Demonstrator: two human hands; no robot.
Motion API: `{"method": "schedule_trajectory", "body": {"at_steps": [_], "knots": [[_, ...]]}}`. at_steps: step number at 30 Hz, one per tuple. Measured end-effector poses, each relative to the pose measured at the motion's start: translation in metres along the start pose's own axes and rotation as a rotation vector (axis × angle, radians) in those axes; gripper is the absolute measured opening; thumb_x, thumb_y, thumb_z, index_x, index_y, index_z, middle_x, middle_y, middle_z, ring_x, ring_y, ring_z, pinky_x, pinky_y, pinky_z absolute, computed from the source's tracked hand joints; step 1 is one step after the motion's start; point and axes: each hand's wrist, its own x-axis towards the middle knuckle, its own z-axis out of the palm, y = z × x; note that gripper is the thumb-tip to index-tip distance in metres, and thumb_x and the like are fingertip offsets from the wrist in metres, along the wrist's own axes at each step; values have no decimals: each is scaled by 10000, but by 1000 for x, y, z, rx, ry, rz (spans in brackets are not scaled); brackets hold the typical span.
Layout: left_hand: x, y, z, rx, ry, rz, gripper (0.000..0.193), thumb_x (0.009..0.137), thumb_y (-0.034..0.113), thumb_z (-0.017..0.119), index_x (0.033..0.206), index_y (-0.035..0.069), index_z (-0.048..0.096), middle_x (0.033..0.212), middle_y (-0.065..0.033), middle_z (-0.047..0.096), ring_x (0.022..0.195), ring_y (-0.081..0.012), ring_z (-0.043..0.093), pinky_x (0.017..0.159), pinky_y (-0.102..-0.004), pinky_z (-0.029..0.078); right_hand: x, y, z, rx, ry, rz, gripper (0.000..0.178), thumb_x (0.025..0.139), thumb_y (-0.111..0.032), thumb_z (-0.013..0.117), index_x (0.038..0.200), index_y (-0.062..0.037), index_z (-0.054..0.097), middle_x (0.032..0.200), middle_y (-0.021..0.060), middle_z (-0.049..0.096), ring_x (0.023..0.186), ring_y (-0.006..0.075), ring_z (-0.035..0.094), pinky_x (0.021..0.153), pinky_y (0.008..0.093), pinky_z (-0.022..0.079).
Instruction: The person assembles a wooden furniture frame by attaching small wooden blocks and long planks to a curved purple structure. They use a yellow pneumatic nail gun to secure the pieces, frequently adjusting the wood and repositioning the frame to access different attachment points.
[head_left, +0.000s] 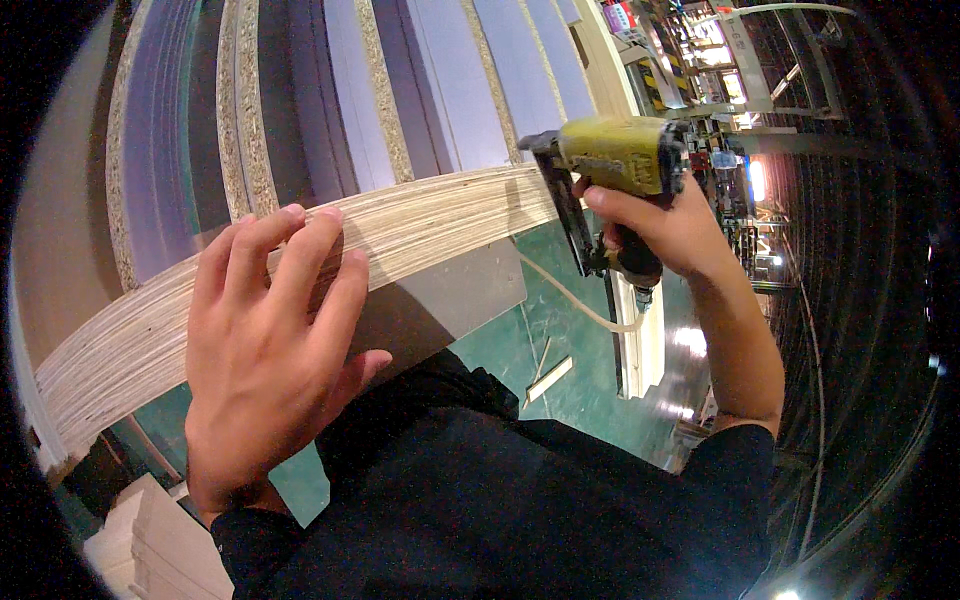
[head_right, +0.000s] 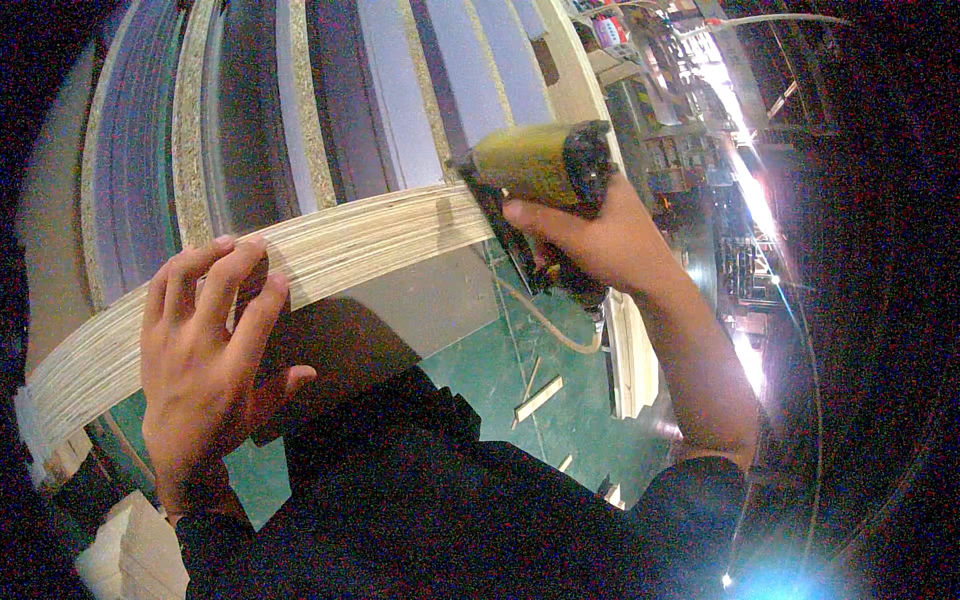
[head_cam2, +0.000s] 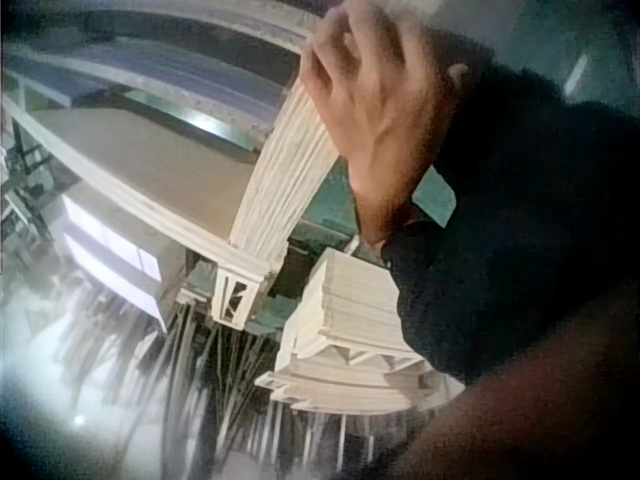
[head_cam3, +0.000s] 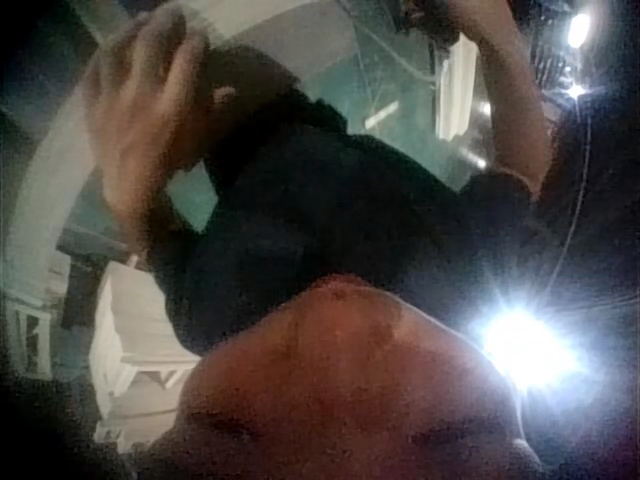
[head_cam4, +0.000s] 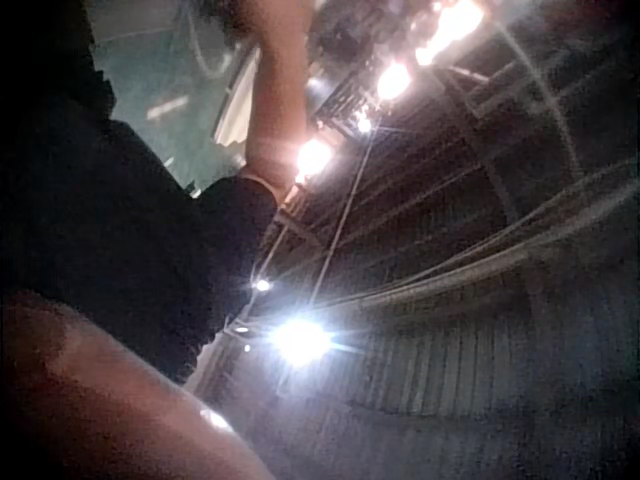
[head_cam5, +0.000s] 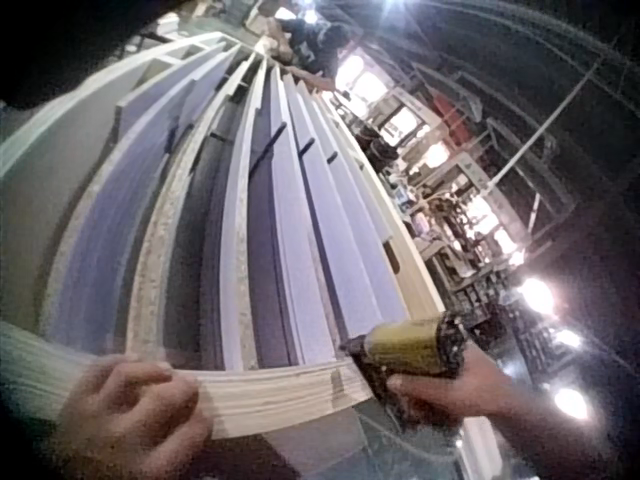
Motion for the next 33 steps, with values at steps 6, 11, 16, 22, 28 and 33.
{"method": "schedule_trajectory", "body": {"at_steps": [6,11,16,22,28,33], "knots": [[3,-2,0,-13,-16,19,673,530,325,871,1107,50,661,1294,-109,569,1222,-330,514,1009,-506,434,-5,19,9,36,-97,92,534,839,-235,843,1292,-51,626,941,31,713,717,120,666,637,295,561],[1,-1,0,-5,-3,11,678,529,320,875,1113,51,660,1296,-109,567,1219,-330,515,1008,-507,433,-2,13,0,-22,19,-14,502,839,-241,848,1254,-51,639,951,48,729,685,122,664,606,292,555],[1,1,-1,2,5,4,672,529,317,877,1107,52,659,1288,-108,570,1219,-329,515,1011,-504,431,-4,20,6,58,-50,51,480,842,-225,843,1245,-52,647,932,40,724,676,120,656,604,290,548],[1,1,0,-2,8,12,666,533,308,882,1108,58,657,1274,-106,573,1220,-326,517,1015,-493,431,-7,17,-2,-20,16,-84,501,841,-233,842,1269,-60,648,978,37,721,688,110,657,597,286,543],[-1,4,0,17,28,13,664,540,308,873,1113,54,653,1265,-105,573,1211,-326,523,1011,-490,436,-5,23,8,44,-49,-35,446,865,-209,817,1253,-68,649,872,19,701,631,104,633,569,287,535],[-1,6,2,-8,51,20,640,554,300,868,1105,57,651,1248,-110,575,1196,-333,530,1009,-490,438,-10,24,5,101,-90,96,467,851,-197,826,1259,-68,639,945,20,702,671,89,641,584,279,530]]}}
